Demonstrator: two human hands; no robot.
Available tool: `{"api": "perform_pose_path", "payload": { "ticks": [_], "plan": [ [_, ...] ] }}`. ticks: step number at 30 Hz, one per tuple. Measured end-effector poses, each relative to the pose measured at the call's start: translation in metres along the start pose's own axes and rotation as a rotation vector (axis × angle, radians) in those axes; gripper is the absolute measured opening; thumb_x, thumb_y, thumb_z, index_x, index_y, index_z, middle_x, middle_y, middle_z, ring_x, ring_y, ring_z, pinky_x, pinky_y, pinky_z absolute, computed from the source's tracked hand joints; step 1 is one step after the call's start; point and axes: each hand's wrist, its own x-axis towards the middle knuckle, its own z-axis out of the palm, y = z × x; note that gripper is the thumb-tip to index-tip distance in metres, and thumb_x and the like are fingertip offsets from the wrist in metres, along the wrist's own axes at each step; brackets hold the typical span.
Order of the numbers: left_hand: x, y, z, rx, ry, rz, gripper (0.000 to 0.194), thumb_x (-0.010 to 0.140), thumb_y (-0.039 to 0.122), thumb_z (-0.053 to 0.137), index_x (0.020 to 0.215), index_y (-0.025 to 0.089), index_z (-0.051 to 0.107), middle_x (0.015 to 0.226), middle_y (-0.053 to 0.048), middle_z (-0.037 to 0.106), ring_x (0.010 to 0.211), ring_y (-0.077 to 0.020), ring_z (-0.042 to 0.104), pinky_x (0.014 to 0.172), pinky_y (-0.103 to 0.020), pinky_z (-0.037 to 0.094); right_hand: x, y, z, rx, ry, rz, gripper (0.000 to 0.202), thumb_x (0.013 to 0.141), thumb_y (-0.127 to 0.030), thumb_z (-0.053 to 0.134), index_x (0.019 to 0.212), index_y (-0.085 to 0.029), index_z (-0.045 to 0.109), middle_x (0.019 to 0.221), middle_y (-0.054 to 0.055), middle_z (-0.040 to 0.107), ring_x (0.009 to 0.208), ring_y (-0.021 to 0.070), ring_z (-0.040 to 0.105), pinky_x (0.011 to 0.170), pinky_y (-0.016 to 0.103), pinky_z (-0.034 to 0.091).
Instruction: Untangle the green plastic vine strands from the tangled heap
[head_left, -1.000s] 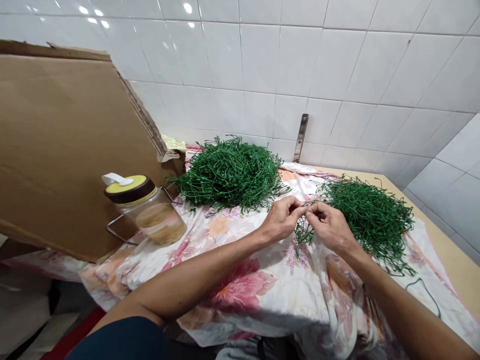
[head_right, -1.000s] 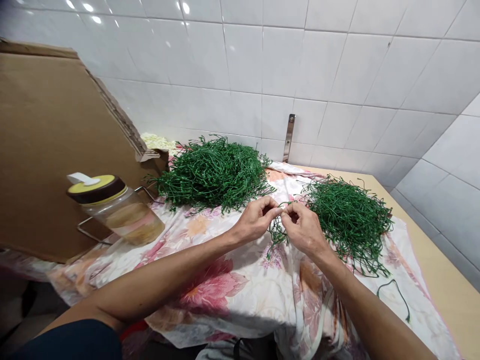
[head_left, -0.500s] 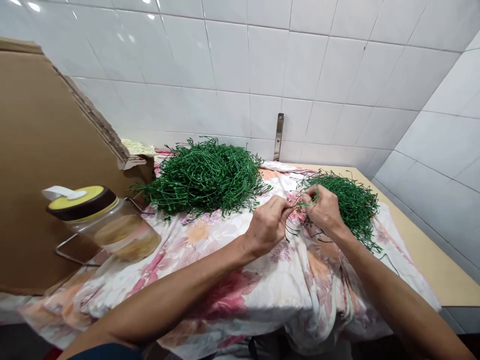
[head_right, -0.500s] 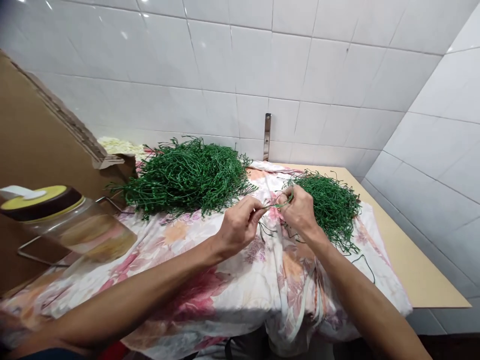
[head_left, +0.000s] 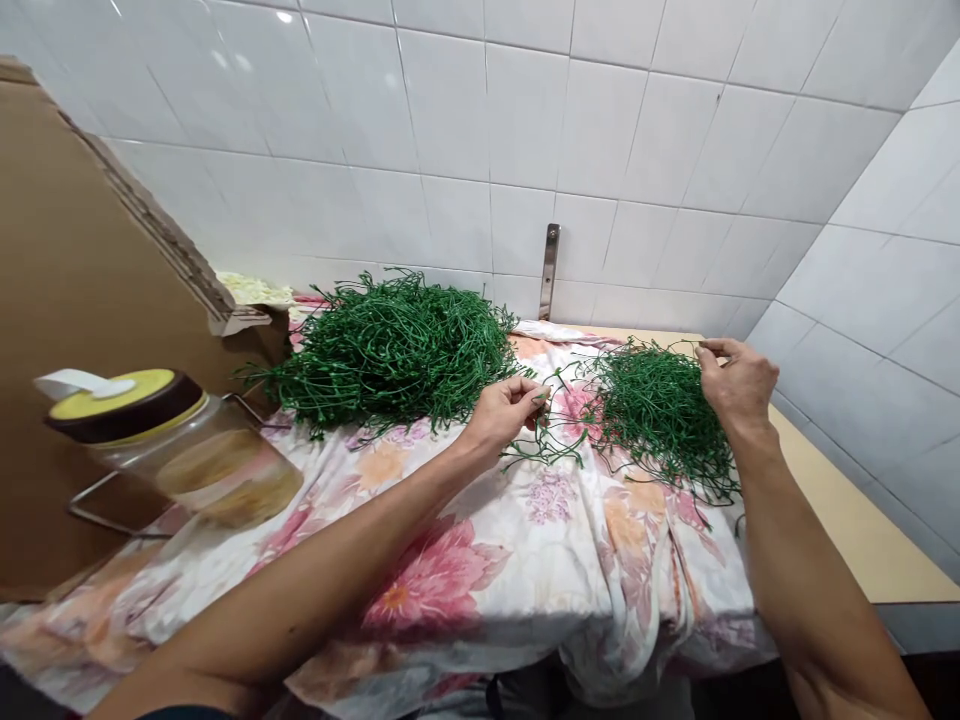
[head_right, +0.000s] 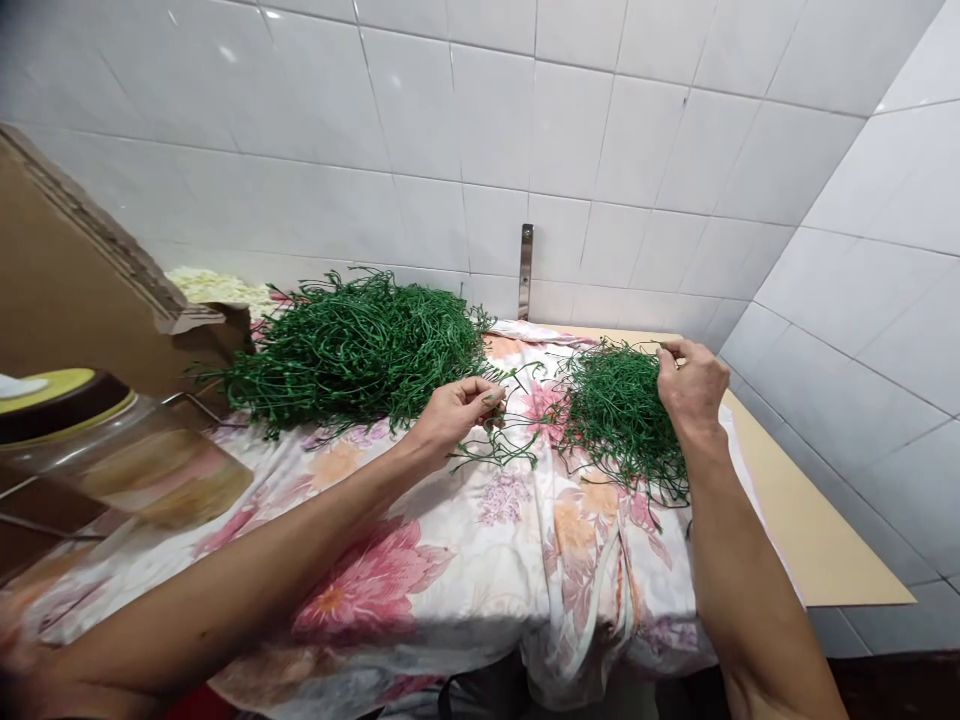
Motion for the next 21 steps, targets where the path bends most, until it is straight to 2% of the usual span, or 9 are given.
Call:
{"api": "perform_pose_path", "payload": {
  "ticks": [2,4,6,8,10,11,14,18,21],
  "plan": [
    [-0.001,0.000,0.001,-0.066,-0.030,-0.064,0.042,0.066,0.046,0.088,0.078,0.013,0.064,0.067,-0.002,0.065,0.055,-0.0117,0.062,0.050,-0.022,0.044,0.002,0.006,-0.002,-0.042,-0.035,-0.005,0.029,0.081,-0.029,0.062,0.101,-0.014,0.077,0.093,0.013,0.075,0.077,0.0259,0.065,0.087,0.043,0.048],
    [-0.002,0.001,0.001,-0.100,-0.046,-0.090,0.037,0.067,0.038,0.087,0.079,0.012,0.062,0.066,-0.002,0.065,0.056,-0.0122,0.064,0.051,-0.022,0.045,-0.001,0.000,-0.007,-0.044,0.014,-0.070,0.032,0.080,-0.022,0.059,0.105,-0.013,0.076,0.101,0.017,0.074,0.087,0.0286,0.066,0.091,0.043,0.047],
    [-0.003,0.001,0.001,-0.106,-0.064,-0.087,0.030,0.069,0.027,0.085,0.080,0.011,0.062,0.065,-0.002,0.065,0.056,-0.0120,0.065,0.052,-0.021,0.046,-0.009,-0.017,-0.012,0.018,0.101,-0.148,0.032,0.083,-0.019,0.055,0.107,-0.015,0.076,0.106,0.018,0.074,0.093,0.0284,0.066,0.091,0.041,0.048],
    [-0.003,0.001,0.001,-0.097,-0.069,-0.071,0.026,0.068,0.019,0.083,0.082,0.011,0.063,0.067,-0.002,0.066,0.058,-0.0125,0.066,0.053,-0.021,0.047,-0.025,-0.044,-0.017,0.160,0.076,-0.145,0.028,0.090,-0.024,0.055,0.108,-0.019,0.075,0.102,0.014,0.075,0.080,0.0234,0.066,0.079,0.036,0.051],
    [-0.004,0.002,0.002,-0.079,-0.070,-0.052,0.023,0.068,0.014,0.080,0.083,0.010,0.064,0.068,-0.002,0.066,0.060,-0.0129,0.068,0.053,-0.021,0.047,-0.046,-0.072,-0.017,0.374,-0.075,-0.177,0.024,0.093,-0.030,0.057,0.105,-0.020,0.075,0.095,0.009,0.077,0.074,0.0207,0.067,0.067,0.032,0.051],
    [-0.005,0.002,0.002,-0.071,-0.068,-0.039,0.022,0.068,0.013,0.079,0.083,0.010,0.065,0.070,-0.003,0.067,0.061,-0.0130,0.068,0.053,-0.021,0.047,-0.057,-0.086,-0.015,0.450,-0.196,-0.226,0.024,0.094,-0.031,0.056,0.105,-0.020,0.074,0.096,0.008,0.077,0.073,0.0197,0.067,0.064,0.031,0.051],
    [-0.006,0.001,0.002,-0.060,-0.064,0.002,0.021,0.070,0.017,0.079,0.084,0.010,0.065,0.071,-0.002,0.067,0.060,-0.0124,0.067,0.052,-0.021,0.047,-0.084,-0.112,-0.004,0.485,-0.516,-0.368,0.022,0.094,-0.033,0.061,0.106,-0.020,0.074,0.097,0.007,0.077,0.065,0.0162,0.064,0.063,0.030,0.051],
    [-0.007,0.002,0.002,-0.082,-0.073,0.009,0.025,0.074,0.026,0.079,0.086,0.011,0.064,0.066,-0.002,0.066,0.059,-0.0123,0.066,0.053,-0.022,0.048,-0.097,-0.112,0.015,0.392,-0.652,-0.450,0.021,0.094,-0.031,0.062,0.110,-0.022,0.073,0.108,0.007,0.077,0.080,0.0199,0.070,0.076,0.033,0.052],
    [-0.008,0.004,0.001,-0.100,-0.079,-0.001,0.026,0.073,0.028,0.080,0.085,0.012,0.063,0.068,-0.001,0.065,0.060,-0.0126,0.067,0.053,-0.021,0.048,-0.095,-0.105,0.020,0.385,-0.696,-0.433,0.016,0.093,-0.028,0.063,0.101,-0.023,0.075,0.101,0.005,0.078,0.085,0.0208,0.071,0.079,0.032,0.051]
  ]
}}
